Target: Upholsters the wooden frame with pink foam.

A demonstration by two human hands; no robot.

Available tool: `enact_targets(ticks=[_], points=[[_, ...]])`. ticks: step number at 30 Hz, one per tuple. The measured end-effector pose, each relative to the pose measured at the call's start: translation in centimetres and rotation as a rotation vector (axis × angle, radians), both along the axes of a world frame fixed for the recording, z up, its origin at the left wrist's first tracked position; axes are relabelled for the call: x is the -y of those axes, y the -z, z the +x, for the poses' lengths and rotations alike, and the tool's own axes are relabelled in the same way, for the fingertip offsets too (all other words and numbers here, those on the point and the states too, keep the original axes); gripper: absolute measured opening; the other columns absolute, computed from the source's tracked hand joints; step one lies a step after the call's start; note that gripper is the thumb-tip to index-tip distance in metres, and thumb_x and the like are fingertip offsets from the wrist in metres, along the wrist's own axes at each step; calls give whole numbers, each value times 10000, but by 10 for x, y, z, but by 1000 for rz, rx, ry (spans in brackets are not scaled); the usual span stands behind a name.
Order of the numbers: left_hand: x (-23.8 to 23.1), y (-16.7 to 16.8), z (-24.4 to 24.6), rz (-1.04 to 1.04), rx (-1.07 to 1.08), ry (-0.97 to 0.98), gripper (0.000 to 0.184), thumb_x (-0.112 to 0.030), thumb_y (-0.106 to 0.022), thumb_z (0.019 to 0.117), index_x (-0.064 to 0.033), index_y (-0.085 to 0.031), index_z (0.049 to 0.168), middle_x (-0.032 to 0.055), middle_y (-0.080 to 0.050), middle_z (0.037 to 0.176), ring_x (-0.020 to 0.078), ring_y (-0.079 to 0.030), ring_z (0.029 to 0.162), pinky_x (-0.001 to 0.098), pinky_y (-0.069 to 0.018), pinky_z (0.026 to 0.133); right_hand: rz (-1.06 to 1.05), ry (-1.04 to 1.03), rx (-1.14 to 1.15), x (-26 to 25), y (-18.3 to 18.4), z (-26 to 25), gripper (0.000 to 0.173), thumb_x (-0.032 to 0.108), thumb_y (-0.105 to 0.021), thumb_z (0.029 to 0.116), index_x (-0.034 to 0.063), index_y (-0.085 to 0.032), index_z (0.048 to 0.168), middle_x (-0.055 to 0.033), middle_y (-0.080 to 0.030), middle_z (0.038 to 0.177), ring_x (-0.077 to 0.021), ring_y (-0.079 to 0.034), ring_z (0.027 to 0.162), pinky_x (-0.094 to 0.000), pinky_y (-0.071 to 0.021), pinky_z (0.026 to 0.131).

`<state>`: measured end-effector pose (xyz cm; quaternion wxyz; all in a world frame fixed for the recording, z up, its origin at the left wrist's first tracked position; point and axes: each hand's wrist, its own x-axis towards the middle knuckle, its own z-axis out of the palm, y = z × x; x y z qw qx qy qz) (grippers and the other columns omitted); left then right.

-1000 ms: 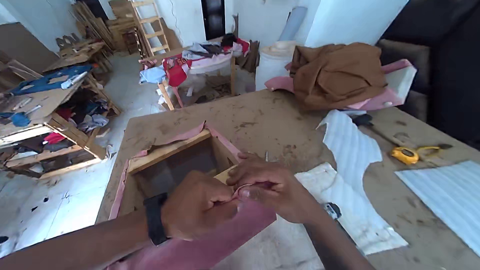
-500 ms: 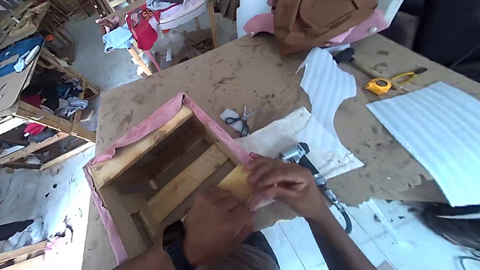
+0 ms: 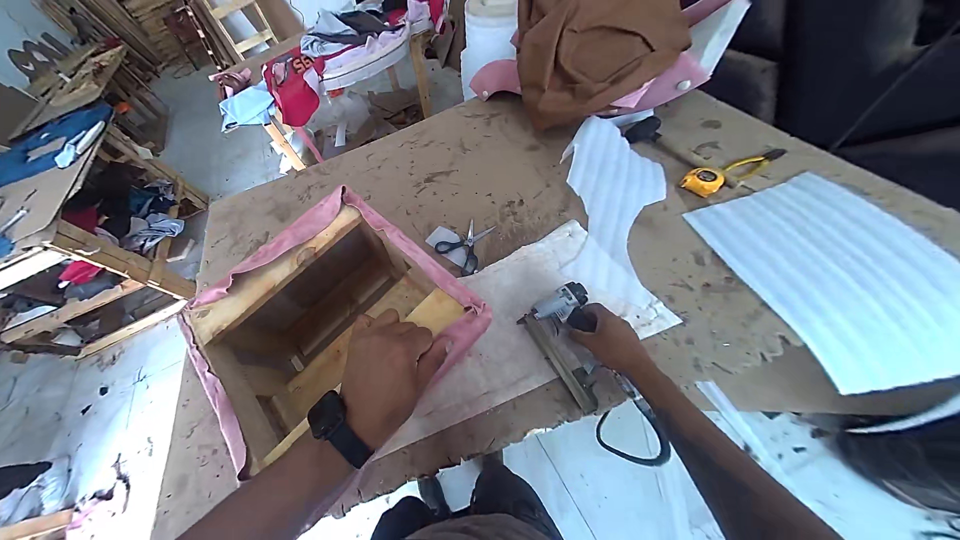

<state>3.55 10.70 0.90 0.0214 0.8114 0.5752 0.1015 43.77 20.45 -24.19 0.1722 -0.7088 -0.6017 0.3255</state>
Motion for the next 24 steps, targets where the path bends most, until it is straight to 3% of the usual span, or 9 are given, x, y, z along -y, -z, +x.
enact_targets(ticks=[1, 3, 5, 7, 9, 12, 19, 24], points=[[-4, -2, -2, -30, 13, 0, 536, -569, -436, 1048, -215, -606, 684, -81, -539, 629, 124, -538, 696, 369, -416, 700, -2, 24, -131, 12, -20, -2, 536, 300, -824, 852, 90, -570, 1275, -125, -712, 944, -292, -724, 746, -551, -628, 675], [-13, -9, -10, -88, 61, 16, 545, -568, -451, 1044, -194, -594, 674, -59, -523, 615, 135, -558, 666, 369, -472, 659, 32, 20, -370, 46, -68, -10, 501, 286, -737, 921, 121, -504, 1334, -105, -720, 878, -258, -727, 645, -467, -657, 613], [-23, -17, -20, -143, 88, 27, 534, -549, -466, 1044, -183, -593, 677, -36, -529, 615, 151, -581, 644, 391, -516, 619, 139, -20, -479, 78, -118, -23, 356, 398, -654, 977, 116, -643, 1194, -115, -697, 733, -265, -678, 558, -437, -611, 543], [-33, -24, -27, -175, 102, 40, 514, -517, -463, 1053, -176, -598, 693, -16, -537, 636, 163, -585, 642, 411, -523, 605, 209, -78, -471, 98, -179, -39, 335, 465, -616, 984, 168, -708, 1108, -90, -704, 746, -257, -642, 511, -410, -588, 488], [-39, -27, -33, -158, 110, 42, 507, -474, -450, 1067, -173, -580, 681, -12, -521, 618, 171, -567, 609, 418, -502, 577, 231, -144, -491, 108, -238, -66, 250, 397, -617, 988, 189, -708, 1093, -102, -730, 814, -267, -629, 487, -396, -574, 451], [-38, -25, -31, -134, 122, 34, 511, -442, -444, 1071, -166, -566, 659, -2, -521, 603, 186, -569, 599, 437, -489, 569, 197, -197, -365, 110, -302, -111, 235, 414, -624, 983, 207, -720, 1042, -79, -673, 664, -238, -611, 457, -385, -554, 430], [-33, -20, -18, -200, 77, 40, 504, -444, -393, 1066, -145, -616, 727, 49, -604, 678, 245, -644, 701, 483, -507, 619, 7, -298, 53, 95, -342, -163, 288, 472, -596, 1017, 201, -677, 962, -21, -651, 612, -167, -624, 468, -357, -566, 457], [-28, -22, -10, -243, 10, 58, 487, -438, -396, 1068, -147, -637, 761, 55, -632, 713, 253, -665, 746, 484, -518, 638, 65, -415, 115, 92, -343, -166, 314, 416, -551, 1047, 179, -695, 900, -13, -647, 603, -145, -600, 438, -341, -541, 412]])
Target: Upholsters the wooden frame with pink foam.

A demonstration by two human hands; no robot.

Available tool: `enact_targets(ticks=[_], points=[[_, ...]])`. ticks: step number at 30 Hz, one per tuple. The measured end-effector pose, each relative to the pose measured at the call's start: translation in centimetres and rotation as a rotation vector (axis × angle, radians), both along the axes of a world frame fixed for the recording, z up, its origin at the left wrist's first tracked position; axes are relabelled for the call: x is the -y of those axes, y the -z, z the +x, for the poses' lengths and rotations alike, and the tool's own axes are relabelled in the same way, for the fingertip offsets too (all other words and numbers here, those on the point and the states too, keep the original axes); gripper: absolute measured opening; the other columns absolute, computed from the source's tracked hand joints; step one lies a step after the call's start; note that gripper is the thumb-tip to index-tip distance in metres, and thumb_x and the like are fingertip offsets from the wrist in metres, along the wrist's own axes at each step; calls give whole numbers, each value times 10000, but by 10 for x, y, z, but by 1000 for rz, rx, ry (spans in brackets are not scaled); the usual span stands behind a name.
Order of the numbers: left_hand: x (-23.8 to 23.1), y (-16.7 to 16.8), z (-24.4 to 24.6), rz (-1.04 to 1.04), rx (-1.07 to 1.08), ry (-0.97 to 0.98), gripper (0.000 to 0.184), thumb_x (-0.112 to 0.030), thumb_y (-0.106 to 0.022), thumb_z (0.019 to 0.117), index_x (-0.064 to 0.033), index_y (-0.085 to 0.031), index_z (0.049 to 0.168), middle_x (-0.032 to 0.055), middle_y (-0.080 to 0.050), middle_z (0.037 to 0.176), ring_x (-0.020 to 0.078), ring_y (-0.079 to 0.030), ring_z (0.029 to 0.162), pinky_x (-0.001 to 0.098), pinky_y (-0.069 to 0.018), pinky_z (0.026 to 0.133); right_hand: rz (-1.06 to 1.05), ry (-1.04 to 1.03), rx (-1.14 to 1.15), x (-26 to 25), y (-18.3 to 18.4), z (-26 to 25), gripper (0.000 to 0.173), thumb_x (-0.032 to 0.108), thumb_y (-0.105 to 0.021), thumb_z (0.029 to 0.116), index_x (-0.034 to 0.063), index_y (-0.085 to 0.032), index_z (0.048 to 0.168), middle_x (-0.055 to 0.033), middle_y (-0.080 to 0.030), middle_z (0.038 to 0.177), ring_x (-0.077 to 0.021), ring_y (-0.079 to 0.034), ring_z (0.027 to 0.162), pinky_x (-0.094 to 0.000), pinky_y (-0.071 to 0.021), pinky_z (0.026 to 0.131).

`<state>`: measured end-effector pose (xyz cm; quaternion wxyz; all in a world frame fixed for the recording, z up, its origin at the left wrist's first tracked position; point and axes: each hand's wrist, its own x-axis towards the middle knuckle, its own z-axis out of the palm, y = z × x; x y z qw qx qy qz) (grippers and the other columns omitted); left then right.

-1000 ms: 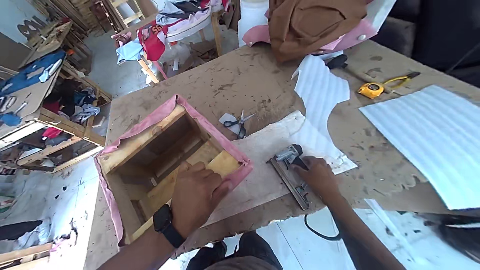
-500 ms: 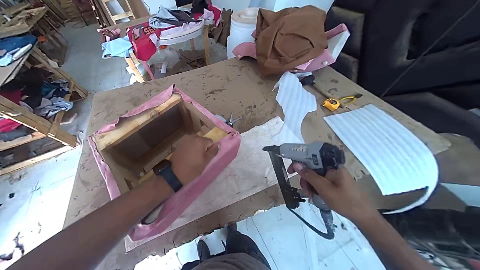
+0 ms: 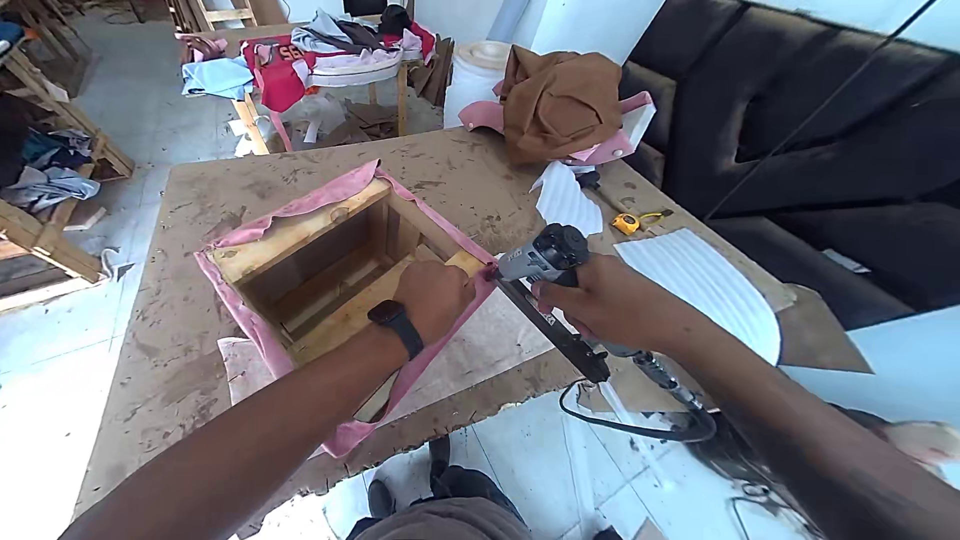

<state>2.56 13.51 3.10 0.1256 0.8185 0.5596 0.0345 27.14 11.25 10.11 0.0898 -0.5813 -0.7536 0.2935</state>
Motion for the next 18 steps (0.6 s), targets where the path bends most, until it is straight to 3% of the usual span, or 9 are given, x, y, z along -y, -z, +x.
enact_targets(ticks=[1, 2, 3, 4, 6, 9, 11, 13, 18], points=[[1, 1, 1, 3, -11, 11, 487, -436, -392, 1069, -149, -638, 762, 52, -635, 715, 249, -666, 748, 481, -520, 641, 73, -29, 4, 12, -9, -8, 328, 359, -539, 1058, 127, -696, 887, -42, -644, 598, -144, -599, 434, -300, -522, 393], [3, 3, 2, 7, -19, 24, 488, -434, -390, 1071, -148, -642, 766, 51, -637, 717, 248, -669, 751, 481, -522, 644, 89, -3, 64, 36, -36, -30, 332, 270, -522, 1071, 45, -702, 906, -99, -661, 652, -163, -631, 505, -267, -526, 453], [3, 4, 3, 13, -24, 36, 487, -431, -392, 1071, -147, -647, 770, 52, -640, 720, 249, -673, 755, 481, -525, 648, -164, 208, 192, 66, -90, -74, 295, 191, -461, 1105, -12, -675, 1090, -149, -649, 902, -199, -629, 808, -293, -496, 754], [2, 5, 3, 15, -28, 46, 481, -427, -395, 1070, -145, -649, 775, 55, -643, 723, 254, -676, 757, 484, -528, 647, -202, 345, 192, 86, -114, -100, 267, 127, -453, 1098, -43, -660, 1103, -141, -619, 932, -161, -594, 858, -246, -451, 790], [1, 5, 2, 10, -20, 55, 490, -438, -398, 1074, -140, -647, 776, 64, -641, 724, 268, -676, 758, 494, -530, 646, -104, 343, 154, 99, -114, -104, 225, 94, -488, 1074, -38, -649, 988, -86, -561, 786, -84, -544, 707, -186, -413, 661], [0, 7, 1, 13, -13, 63, 504, -460, -399, 1075, -137, -663, 792, 73, -656, 739, 280, -685, 778, 516, -543, 672, -82, 194, 111, 86, -81, -73, 220, 153, -540, 1065, 24, -636, 915, -18, -510, 663, -48, -487, 553, -189, -388, 543], [1, 5, 2, 26, -15, 76, 485, -452, -422, 1070, -136, -658, 789, 70, -650, 731, 278, -682, 766, 511, -538, 659, -80, 63, 42, 56, -33, -35, 243, 280, -589, 1054, 113, -669, 898, -5, -594, 580, -92, -560, 451, -266, -480, 442], [1, 3, 2, 25, -17, 79, 437, -414, -453, 1063, -137, -663, 797, 71, -655, 740, 276, -682, 772, 509, -536, 662, -134, 13, 2, 44, -6, -20, 252, 404, -583, 1040, 192, -686, 952, 2, -648, 605, -132, -621, 462, -326, -566, 453], [-2, 4, -2, 32, 11, 90, 478, -422, -421, 1072, -143, -631, 744, 63, -636, 715, 270, -665, 750, 505, -513, 649, -116, 26, -28, 61, 0, -31, 243, 451, -599, 1017, 223, -659, 957, 18, -651, 617, -123, -630, 481, -326, -575, 469]])
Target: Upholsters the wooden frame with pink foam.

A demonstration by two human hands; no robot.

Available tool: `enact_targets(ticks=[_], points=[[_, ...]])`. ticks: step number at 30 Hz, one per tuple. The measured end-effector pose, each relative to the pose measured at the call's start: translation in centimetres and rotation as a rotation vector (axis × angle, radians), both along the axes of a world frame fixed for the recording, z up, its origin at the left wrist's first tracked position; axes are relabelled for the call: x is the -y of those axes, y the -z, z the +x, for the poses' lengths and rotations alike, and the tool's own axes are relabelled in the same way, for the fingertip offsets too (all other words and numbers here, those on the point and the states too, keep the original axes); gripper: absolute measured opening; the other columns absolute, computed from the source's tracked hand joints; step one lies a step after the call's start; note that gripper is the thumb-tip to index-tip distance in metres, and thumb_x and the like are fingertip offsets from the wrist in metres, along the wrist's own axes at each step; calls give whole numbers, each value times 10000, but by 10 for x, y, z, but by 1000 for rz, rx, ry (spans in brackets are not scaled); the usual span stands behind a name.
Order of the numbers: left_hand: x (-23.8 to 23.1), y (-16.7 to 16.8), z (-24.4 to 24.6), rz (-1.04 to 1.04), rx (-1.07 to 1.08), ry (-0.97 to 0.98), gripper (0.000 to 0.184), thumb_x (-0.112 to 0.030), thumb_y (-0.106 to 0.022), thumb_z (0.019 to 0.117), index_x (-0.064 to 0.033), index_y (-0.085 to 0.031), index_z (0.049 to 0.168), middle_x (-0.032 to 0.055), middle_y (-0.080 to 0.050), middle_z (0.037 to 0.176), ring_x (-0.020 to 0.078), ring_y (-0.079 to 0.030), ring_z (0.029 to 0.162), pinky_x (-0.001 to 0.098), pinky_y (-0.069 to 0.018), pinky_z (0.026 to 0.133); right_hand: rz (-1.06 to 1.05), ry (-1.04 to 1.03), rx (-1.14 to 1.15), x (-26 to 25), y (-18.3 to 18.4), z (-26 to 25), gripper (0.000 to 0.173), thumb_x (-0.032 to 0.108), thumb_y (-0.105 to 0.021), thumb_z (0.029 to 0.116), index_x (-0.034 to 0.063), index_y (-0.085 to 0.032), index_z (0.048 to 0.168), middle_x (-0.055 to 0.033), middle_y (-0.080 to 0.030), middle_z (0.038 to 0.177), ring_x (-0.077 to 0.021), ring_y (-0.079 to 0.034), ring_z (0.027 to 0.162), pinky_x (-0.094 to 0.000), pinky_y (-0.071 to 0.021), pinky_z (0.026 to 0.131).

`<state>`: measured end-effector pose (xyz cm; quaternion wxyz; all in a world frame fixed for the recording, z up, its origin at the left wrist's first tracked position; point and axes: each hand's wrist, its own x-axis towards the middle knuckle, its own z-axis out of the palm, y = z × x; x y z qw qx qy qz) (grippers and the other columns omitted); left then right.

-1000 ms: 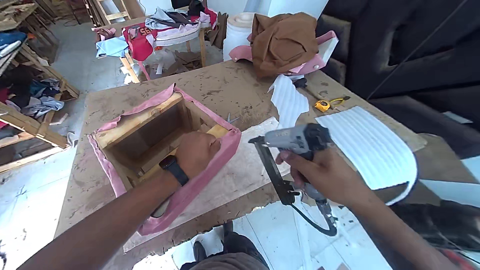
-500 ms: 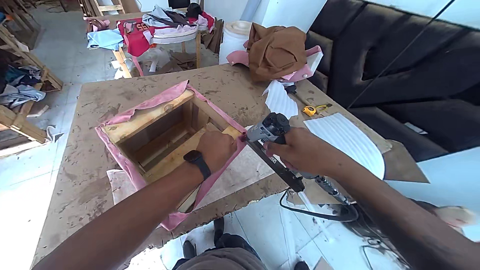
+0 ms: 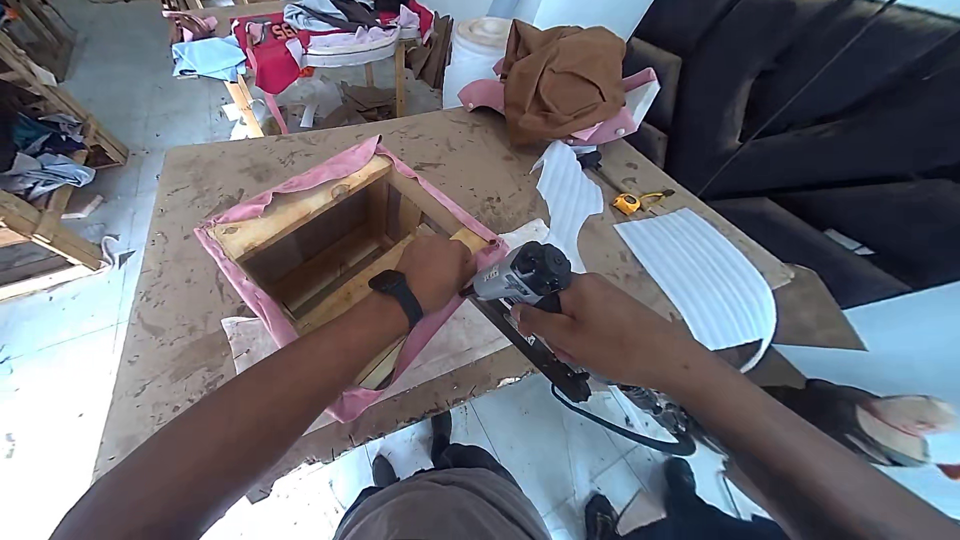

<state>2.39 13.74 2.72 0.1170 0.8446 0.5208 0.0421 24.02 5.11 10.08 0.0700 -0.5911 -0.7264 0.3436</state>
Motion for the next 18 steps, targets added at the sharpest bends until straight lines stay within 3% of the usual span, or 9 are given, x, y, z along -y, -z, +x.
enact_targets(ticks=[3, 5, 8, 9, 12, 14, 18], points=[[0, -2, -5, -16, 26, -2, 507, -462, -414, 1073, -142, -633, 746, 58, -627, 718, 261, -657, 753, 501, -521, 663, -12, 41, -104, 7, 7, 9, 270, 481, -599, 1013, 219, -662, 993, -6, -670, 627, -148, -646, 490, -321, -578, 471], [13, -9, -15, 4, 0, 19, 497, -527, -455, 1049, -148, -670, 810, 51, -650, 763, 255, -668, 792, 513, -541, 718, -16, 106, -223, 14, 19, 26, 274, 479, -615, 998, 217, -689, 1021, -44, -680, 648, -188, -651, 499, -343, -579, 477], [69, -23, -29, -7, -149, 7, 598, -770, -574, 868, -189, -718, 872, 13, -685, 819, 240, -662, 871, 568, -503, 897, -8, 223, -400, 25, 52, 57, 268, 431, -620, 999, 195, -729, 1066, -101, -725, 759, -250, -657, 519, -374, -589, 491], [86, -22, -31, -36, -207, 22, 616, -776, -581, 857, -178, -724, 890, 19, -687, 820, 248, -660, 876, 582, -473, 920, -1, 256, -435, 28, 64, 65, 263, 411, -617, 1001, 184, -733, 1065, -109, -728, 775, -258, -657, 519, -379, -590, 492], [117, -7, -32, -138, -302, 134, 564, -639, -464, 988, -141, -684, 841, 52, -659, 749, 267, -654, 808, 572, -444, 899, 5, 291, -539, 40, 96, 72, 240, 363, -625, 999, 161, -725, 1082, -115, -750, 878, -270, -654, 519, -384, -593, 484], [127, 2, -22, -184, -300, 184, 540, -541, -419, 1045, -101, -682, 876, 86, -666, 771, 292, -660, 815, 580, -445, 920, 12, 300, -591, 48, 111, 68, 236, 352, -623, 1003, 155, -712, 1097, -112, -759, 928, -267, -657, 527, -379, -592, 487], [155, 53, -8, -24, -163, 250, 409, -415, -455, 1054, -100, -679, 920, 69, -661, 792, 274, -650, 805, 515, -479, 835, 4, 361, -625, 62, 140, 52, 212, 327, -623, 1002, 158, -715, 1092, -97, -744, 850, -251, -667, 550, -383, -603, 521]])
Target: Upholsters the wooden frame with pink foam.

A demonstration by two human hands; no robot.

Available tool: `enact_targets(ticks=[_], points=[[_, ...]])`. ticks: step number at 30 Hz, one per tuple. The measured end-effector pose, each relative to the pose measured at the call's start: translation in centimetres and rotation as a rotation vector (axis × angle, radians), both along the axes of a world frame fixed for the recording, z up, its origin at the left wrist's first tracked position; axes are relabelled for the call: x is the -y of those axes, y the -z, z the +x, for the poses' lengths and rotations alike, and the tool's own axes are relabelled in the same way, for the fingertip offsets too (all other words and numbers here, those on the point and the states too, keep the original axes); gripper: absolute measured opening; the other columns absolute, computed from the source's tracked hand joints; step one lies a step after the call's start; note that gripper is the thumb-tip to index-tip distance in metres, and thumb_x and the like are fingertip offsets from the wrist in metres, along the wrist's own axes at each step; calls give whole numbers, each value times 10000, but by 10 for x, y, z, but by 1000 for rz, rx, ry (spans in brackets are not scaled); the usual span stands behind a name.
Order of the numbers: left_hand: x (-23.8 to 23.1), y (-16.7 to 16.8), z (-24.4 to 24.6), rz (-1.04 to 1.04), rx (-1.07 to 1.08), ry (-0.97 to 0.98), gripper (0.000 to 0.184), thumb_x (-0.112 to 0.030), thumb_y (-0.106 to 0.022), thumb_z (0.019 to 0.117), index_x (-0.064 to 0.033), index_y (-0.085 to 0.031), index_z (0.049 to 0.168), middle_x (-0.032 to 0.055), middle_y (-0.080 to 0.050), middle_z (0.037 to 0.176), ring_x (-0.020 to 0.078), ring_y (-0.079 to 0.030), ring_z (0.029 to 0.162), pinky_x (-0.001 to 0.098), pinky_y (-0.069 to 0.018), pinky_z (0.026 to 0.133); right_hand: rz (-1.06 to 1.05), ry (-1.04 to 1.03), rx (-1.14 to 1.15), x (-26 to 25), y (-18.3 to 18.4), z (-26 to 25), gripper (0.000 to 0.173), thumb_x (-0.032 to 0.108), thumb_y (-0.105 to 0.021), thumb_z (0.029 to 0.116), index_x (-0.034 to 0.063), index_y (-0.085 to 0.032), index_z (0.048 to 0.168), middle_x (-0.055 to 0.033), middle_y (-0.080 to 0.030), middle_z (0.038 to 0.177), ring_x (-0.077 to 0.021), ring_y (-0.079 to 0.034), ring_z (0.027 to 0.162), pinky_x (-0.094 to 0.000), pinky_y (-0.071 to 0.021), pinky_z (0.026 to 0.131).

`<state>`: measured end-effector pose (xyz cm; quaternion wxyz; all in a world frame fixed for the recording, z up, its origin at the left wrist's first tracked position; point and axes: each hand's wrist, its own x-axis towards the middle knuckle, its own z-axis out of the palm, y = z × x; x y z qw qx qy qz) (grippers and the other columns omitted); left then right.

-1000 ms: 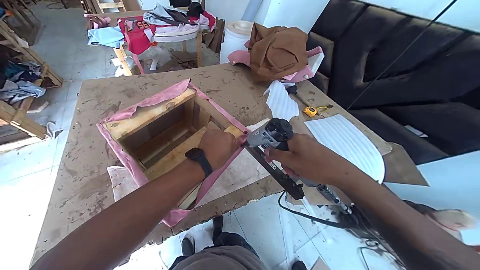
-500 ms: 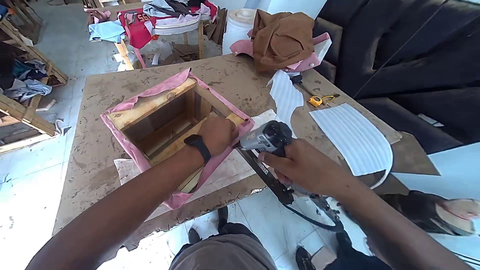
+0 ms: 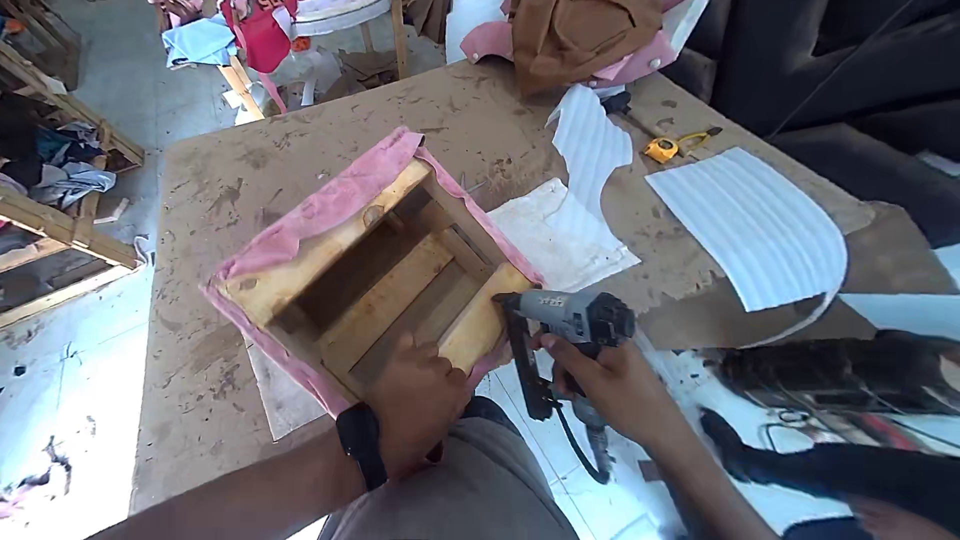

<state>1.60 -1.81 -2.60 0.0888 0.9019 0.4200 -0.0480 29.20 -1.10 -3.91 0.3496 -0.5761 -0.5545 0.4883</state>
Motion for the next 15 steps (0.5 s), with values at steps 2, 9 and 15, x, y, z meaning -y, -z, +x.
enact_targets(ticks=[2, 9, 15], points=[[7, 35, 3, 67, 93, 29, 370, -396, -462, 1044, -127, -672, 901, 40, -637, 765, 246, -627, 771, 470, -471, 781, 7, 42, -14, 2, 21, -6, 202, 320, -631, 992, 160, -726, 1071, -98, -698, 718, -249, -647, 520, -387, -588, 500], [-29, 100, -2, 34, 23, -32, 402, -447, -466, 1044, -180, -701, 856, -15, -674, 765, 209, -643, 873, 452, -471, 843, 92, 160, -83, -8, 108, -27, 207, 305, -674, 989, 145, -698, 1118, -79, -703, 743, -238, -661, 548, -410, -604, 528], [-5, 97, 11, 95, -118, -46, 543, -672, -533, 944, -166, -727, 922, 24, -667, 873, 263, -618, 953, 502, -461, 856, 86, 215, -126, 24, 98, -16, 195, 267, -667, 1008, 128, -685, 1143, -101, -707, 768, -250, -650, 534, -393, -590, 493]])
